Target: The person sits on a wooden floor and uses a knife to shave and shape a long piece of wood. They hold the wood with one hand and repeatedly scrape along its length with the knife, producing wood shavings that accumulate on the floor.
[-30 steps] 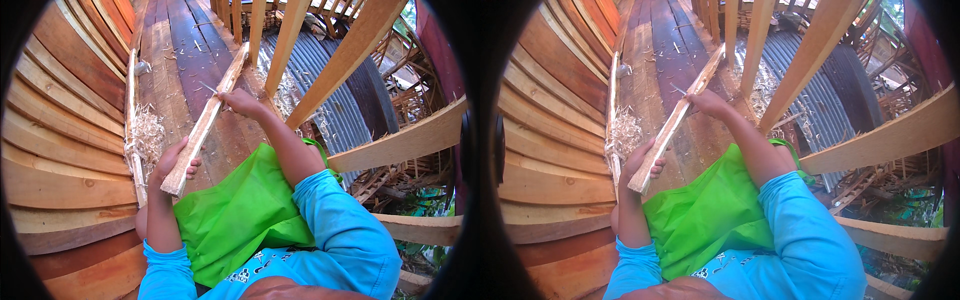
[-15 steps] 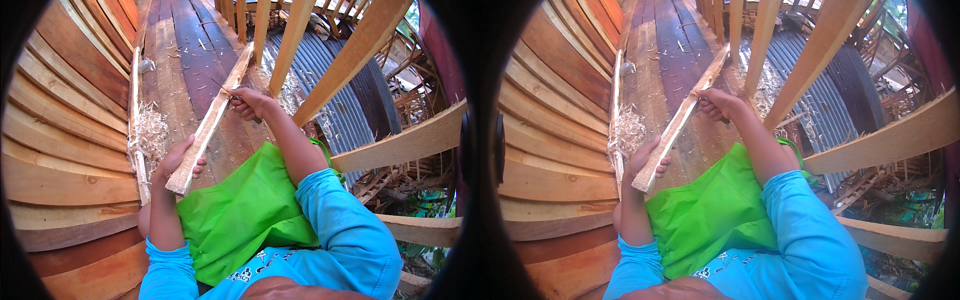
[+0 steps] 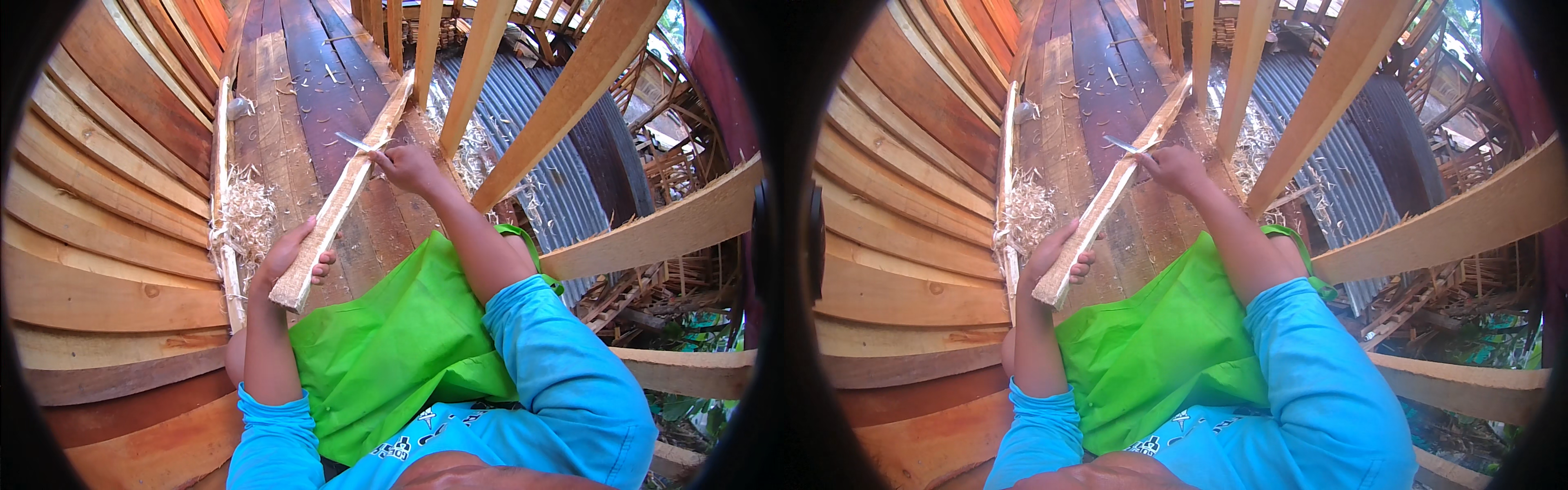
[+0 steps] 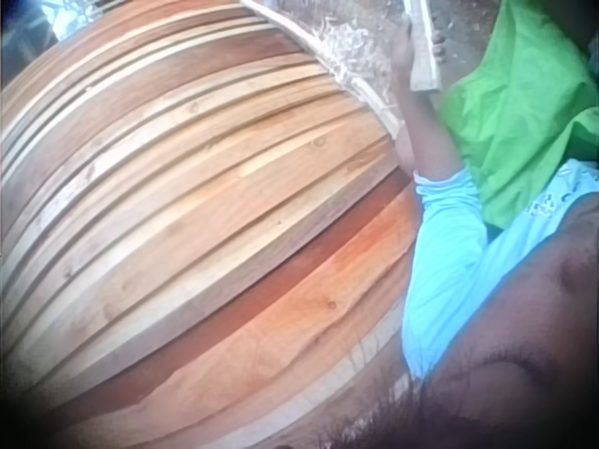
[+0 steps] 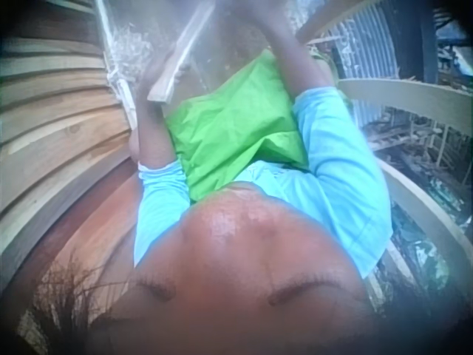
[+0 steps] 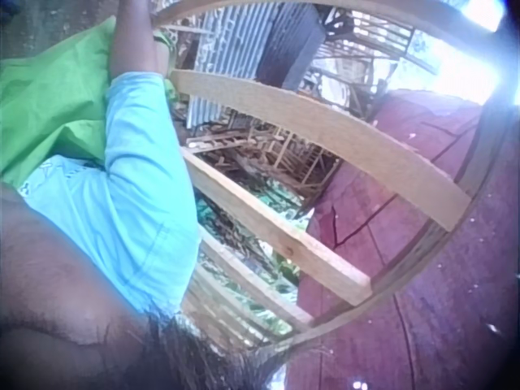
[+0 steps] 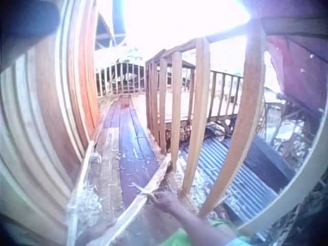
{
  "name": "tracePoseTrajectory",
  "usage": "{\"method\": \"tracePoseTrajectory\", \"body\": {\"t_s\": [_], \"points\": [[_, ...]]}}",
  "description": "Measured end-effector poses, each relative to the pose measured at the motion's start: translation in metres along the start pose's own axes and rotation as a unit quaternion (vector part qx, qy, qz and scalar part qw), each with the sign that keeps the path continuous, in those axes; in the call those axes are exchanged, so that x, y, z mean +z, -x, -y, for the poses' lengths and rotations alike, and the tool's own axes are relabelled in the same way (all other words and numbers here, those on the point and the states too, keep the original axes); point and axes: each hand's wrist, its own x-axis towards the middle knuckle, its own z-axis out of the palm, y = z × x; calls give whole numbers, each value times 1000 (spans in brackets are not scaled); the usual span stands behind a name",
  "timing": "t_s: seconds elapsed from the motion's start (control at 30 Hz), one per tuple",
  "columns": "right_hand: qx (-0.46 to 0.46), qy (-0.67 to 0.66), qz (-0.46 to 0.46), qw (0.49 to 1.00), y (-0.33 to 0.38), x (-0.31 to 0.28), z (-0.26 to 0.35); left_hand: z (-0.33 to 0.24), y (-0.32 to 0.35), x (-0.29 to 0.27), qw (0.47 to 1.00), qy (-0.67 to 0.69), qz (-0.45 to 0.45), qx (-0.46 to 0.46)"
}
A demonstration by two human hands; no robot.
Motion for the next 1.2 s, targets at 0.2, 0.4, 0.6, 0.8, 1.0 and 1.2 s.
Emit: {"method": "tracePoseTrajectory", "body": {"t_s": [0.2, 0.4, 0.6, 0.8, 1.0, 1.2], "points": [[89, -97, 27, 991, 0, 9, 13, 0, 3, -6, 1000, 3, 1, 4], [127, -169, 7, 977, -4, 21, -1, -1, -3, -4, 1000, -25, -3, 5], [290, -362, 161, 871, 4, -5, 35, -1, 0, -11, 999, -35, -28, 2], [313, -586, 308, 681, -8, -8, -2, 0, -3, -7, 998, -49, -30, 11], [123, -128, 54, 983, 0, 4, 4, -1, -7, -14, 998, -53, -21, 7], [49, 34, -17, 998, 7, -5, 14, 0, -7, -18, 998, -55, -28, 4]]}}
